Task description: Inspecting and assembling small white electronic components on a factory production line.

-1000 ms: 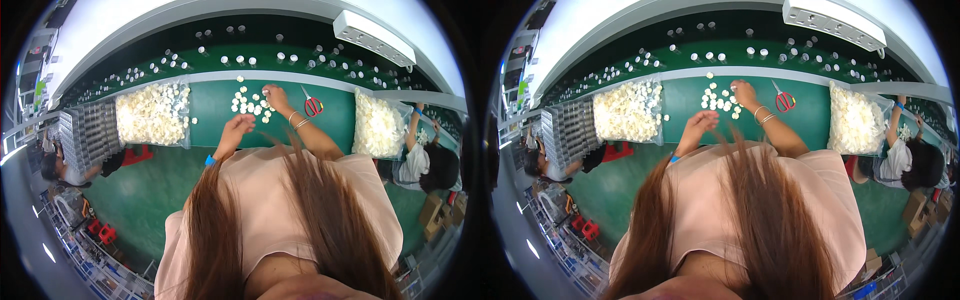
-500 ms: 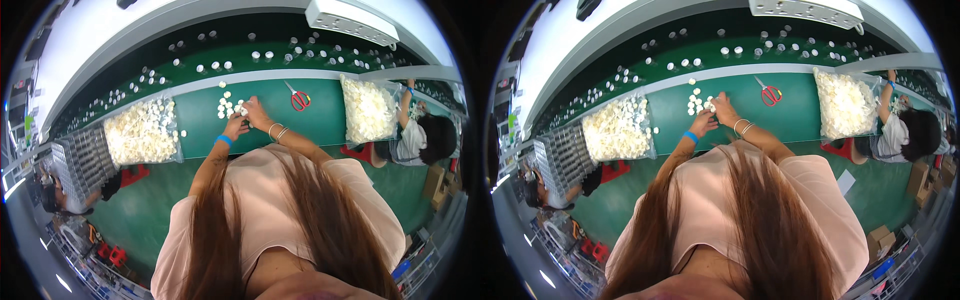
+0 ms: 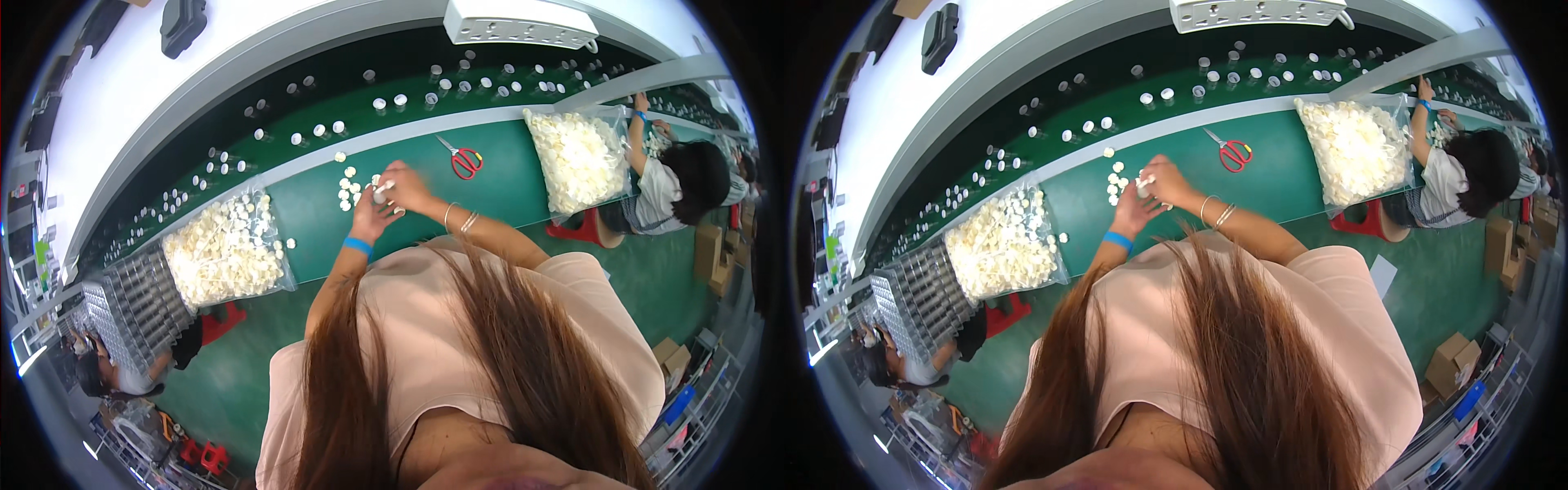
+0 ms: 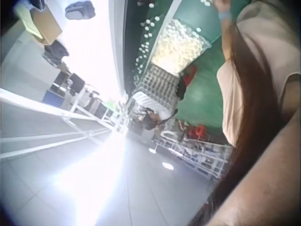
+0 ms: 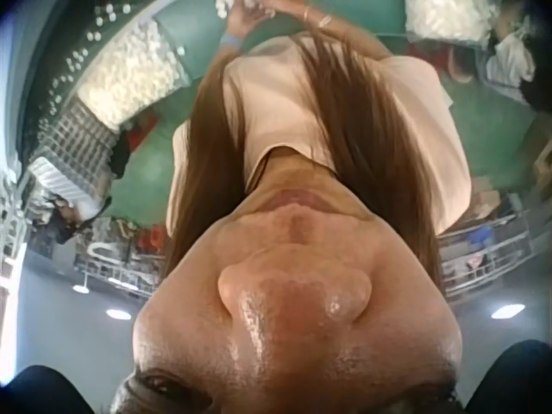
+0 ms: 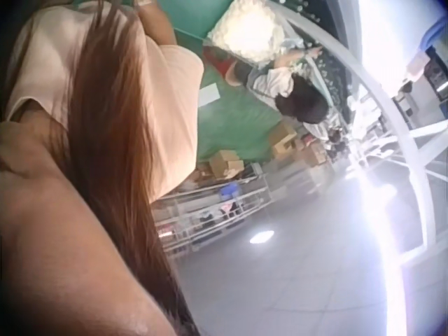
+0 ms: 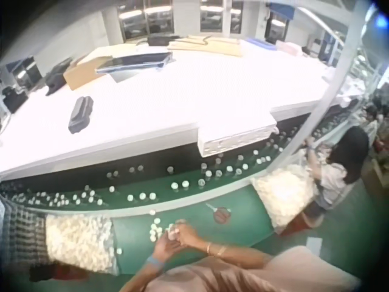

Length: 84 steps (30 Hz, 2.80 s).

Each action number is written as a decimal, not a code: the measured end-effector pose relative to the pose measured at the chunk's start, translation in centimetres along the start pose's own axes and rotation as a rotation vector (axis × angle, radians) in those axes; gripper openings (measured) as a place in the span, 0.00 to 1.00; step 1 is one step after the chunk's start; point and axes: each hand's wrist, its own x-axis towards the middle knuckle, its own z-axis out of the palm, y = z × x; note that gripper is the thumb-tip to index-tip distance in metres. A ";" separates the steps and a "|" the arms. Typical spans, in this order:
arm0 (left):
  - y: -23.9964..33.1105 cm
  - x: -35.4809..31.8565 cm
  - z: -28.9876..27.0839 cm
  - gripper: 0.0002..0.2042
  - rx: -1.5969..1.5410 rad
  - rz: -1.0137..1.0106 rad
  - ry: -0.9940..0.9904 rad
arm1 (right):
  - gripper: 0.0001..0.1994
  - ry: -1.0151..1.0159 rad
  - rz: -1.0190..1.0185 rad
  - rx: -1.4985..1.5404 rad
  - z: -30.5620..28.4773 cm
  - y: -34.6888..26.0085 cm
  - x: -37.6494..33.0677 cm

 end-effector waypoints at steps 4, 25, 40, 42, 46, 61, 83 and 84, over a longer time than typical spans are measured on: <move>1.5 -4.5 3.5 0.21 -0.197 0.073 -0.407 | 0.18 -0.018 -0.132 -0.074 -2.7 -6.0 -2.7; 3.6 -13.0 8.0 0.20 -0.329 0.151 -0.573 | 0.11 0.100 -0.288 0.000 -10.2 -13.8 -6.0; 3.3 -13.3 8.1 0.10 -0.252 0.216 -0.531 | 0.09 0.389 -0.608 -0.262 -12.4 -12.8 -5.6; 3.1 -12.6 7.9 0.09 -0.267 0.186 -0.544 | 0.08 0.353 -0.536 -0.211 -12.9 -12.9 -5.4; 2.5 -11.5 8.1 0.09 -0.260 0.166 -0.504 | 0.08 0.240 -0.504 -0.130 -13.6 -11.2 -4.9; 2.8 -10.2 5.8 0.12 -0.183 0.202 -0.226 | 0.14 0.232 -0.121 -0.006 -13.9 6.0 10.0; 2.7 -10.6 5.1 0.12 -0.158 0.228 -0.072 | 0.05 0.143 -0.408 -0.251 -9.4 10.5 16.5; 2.7 -10.6 5.1 0.12 -0.163 0.226 -0.067 | 0.06 0.143 -0.435 -0.280 -9.3 10.7 16.6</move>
